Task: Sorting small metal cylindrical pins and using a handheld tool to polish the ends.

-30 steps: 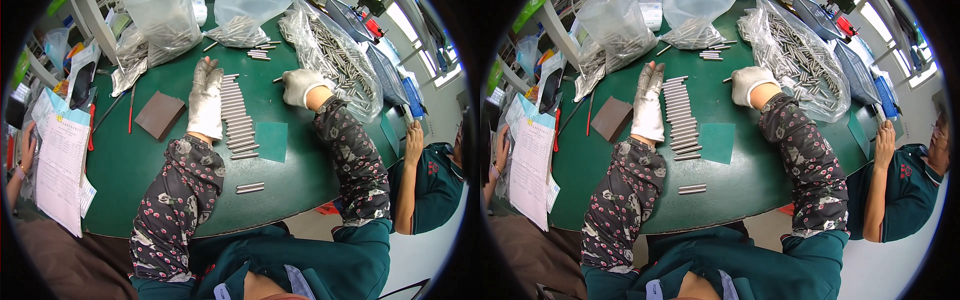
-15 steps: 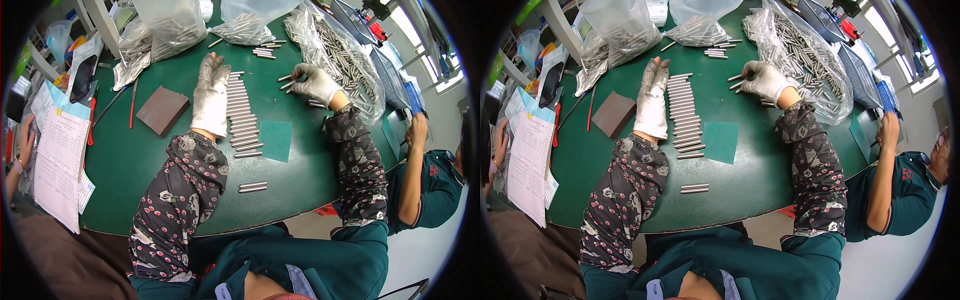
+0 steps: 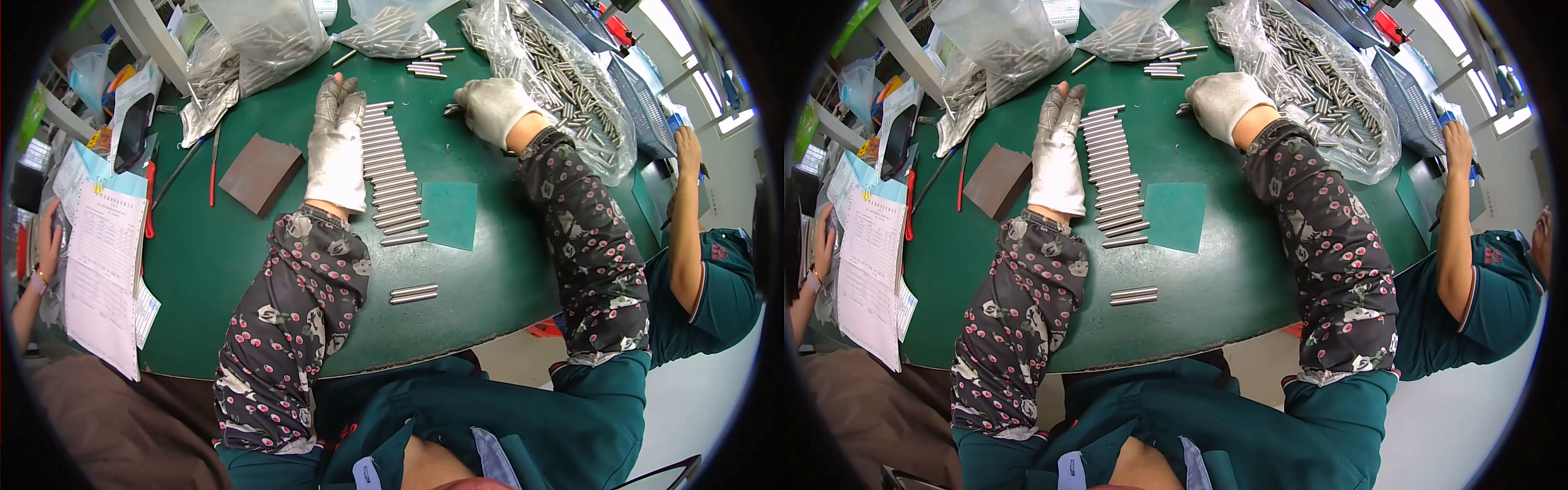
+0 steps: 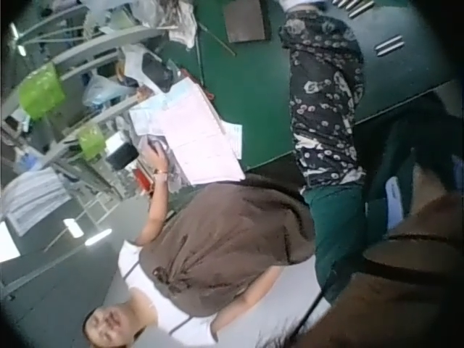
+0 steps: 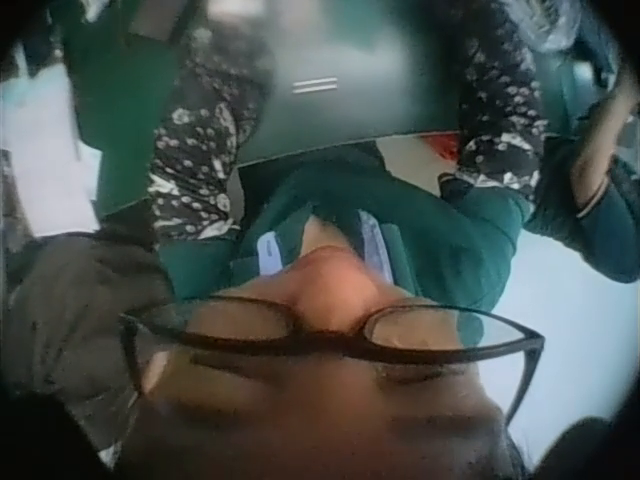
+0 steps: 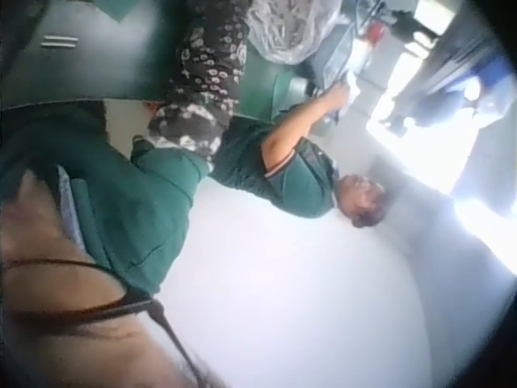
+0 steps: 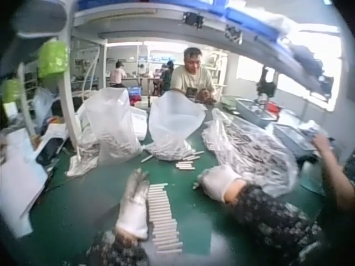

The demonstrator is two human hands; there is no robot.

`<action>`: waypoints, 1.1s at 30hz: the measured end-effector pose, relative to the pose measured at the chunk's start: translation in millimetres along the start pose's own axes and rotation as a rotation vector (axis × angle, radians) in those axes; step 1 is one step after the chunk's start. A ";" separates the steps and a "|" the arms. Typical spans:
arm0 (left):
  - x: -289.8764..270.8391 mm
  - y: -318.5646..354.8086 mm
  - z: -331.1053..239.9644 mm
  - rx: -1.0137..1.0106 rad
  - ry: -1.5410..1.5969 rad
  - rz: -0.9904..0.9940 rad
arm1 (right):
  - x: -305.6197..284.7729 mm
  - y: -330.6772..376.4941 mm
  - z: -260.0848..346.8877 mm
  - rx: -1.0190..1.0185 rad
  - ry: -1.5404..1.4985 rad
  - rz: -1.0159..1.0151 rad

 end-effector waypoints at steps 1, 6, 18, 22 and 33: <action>8.1 -3.1 9.6 -0.019 0.005 0.023 | 9.3 1.7 -8.0 0.027 -0.002 0.020; 0.8 -0.5 -5.6 0.030 0.026 0.031 | -16.6 10.0 0.4 0.069 -0.052 -0.023; -14.4 9.8 -33.3 0.509 -0.475 -0.131 | -39.0 99.5 139.9 -0.257 -0.369 0.169; -0.3 44.8 -52.8 0.446 -0.479 0.015 | -50.4 120.1 113.9 -0.198 -0.582 0.012; 16.8 156.2 -27.8 -0.034 -0.415 0.273 | -17.3 141.4 133.1 -0.067 -0.728 0.003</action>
Point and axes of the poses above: each hand's wrist, its own y-axis away from the middle knuckle, its own x-axis out of the palm, z = x × y, the point moved 8 cm from there along -y, towards the middle knuckle, and after that the axes turned 10 degrees about z, right-handed, at the moved point
